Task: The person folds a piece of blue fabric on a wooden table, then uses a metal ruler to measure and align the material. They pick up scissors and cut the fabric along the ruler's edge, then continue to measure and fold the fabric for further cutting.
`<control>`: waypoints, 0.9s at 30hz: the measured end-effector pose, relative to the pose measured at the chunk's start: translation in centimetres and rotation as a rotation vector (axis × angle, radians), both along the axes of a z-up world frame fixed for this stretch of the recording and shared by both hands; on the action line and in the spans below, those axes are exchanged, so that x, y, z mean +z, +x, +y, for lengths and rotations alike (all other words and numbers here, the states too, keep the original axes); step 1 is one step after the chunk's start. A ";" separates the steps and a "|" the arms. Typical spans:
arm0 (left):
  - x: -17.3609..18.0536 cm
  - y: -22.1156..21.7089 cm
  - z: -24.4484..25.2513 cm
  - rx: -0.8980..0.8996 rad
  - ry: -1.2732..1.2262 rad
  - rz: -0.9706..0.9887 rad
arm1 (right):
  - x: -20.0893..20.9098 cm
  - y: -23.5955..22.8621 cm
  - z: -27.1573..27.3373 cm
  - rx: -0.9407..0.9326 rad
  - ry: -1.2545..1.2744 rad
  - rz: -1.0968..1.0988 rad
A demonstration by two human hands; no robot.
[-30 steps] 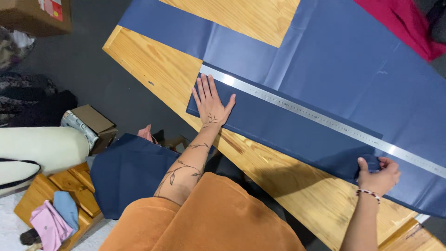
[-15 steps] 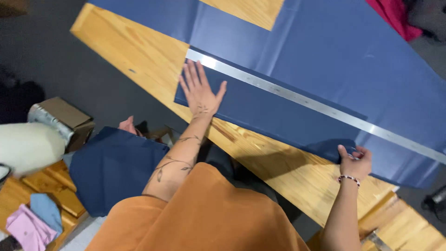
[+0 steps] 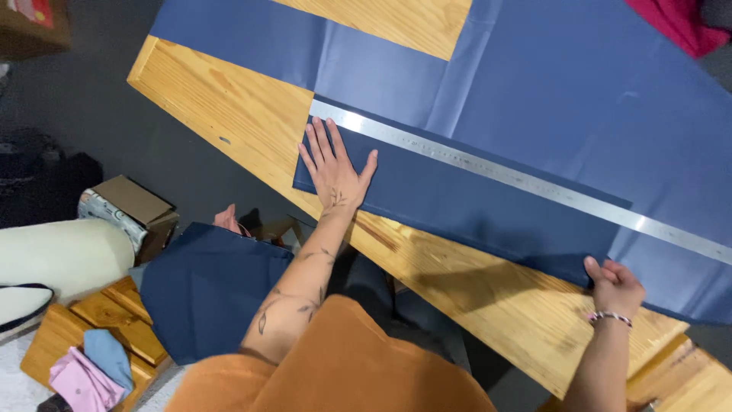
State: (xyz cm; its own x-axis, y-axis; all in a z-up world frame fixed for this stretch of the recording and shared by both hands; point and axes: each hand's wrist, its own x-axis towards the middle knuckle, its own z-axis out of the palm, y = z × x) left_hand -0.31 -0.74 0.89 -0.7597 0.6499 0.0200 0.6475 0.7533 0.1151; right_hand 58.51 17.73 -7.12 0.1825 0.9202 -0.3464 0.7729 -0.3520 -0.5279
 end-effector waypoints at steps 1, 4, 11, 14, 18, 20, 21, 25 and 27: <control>0.1 0.0 -0.2 -0.012 0.005 -0.020 | -0.1 0.3 -0.1 -0.018 -0.022 0.013; 0.2 -0.3 0.2 -0.054 0.023 -0.010 | 0.1 0.7 -0.3 -0.017 -0.038 -0.032; 1.1 -0.4 0.9 -0.059 0.066 -0.038 | 9.2 -17.8 0.0 0.464 0.487 -0.211; 0.7 -0.5 1.2 -0.047 0.031 0.003 | 10.3 -32.1 2.0 0.705 0.432 -0.048; -0.4 -0.6 1.4 -0.062 0.137 0.030 | 11.1 -45.9 6.3 0.910 0.501 0.289; -0.4 -0.6 1.3 -0.058 0.149 -0.001 | 11.1 -50.5 7.8 1.186 0.562 0.344; -0.1 -0.4 1.2 -0.054 0.135 -0.001 | 10.6 -51.8 8.3 1.186 0.550 0.353; 0.3 -0.4 1.3 -0.046 -0.032 0.006 | 7.6 -54.7 9.8 1.366 0.541 0.288; 0.2 -0.2 1.3 -0.061 -0.014 0.008 | 6.6 -54.4 10.0 1.361 0.527 0.238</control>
State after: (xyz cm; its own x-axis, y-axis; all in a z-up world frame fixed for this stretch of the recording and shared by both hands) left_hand -0.54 0.59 1.13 -0.7188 0.6951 0.0160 0.6929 0.7142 0.0993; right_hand 4.12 27.68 -0.56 -0.9161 0.3596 0.1772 0.2227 0.8241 -0.5209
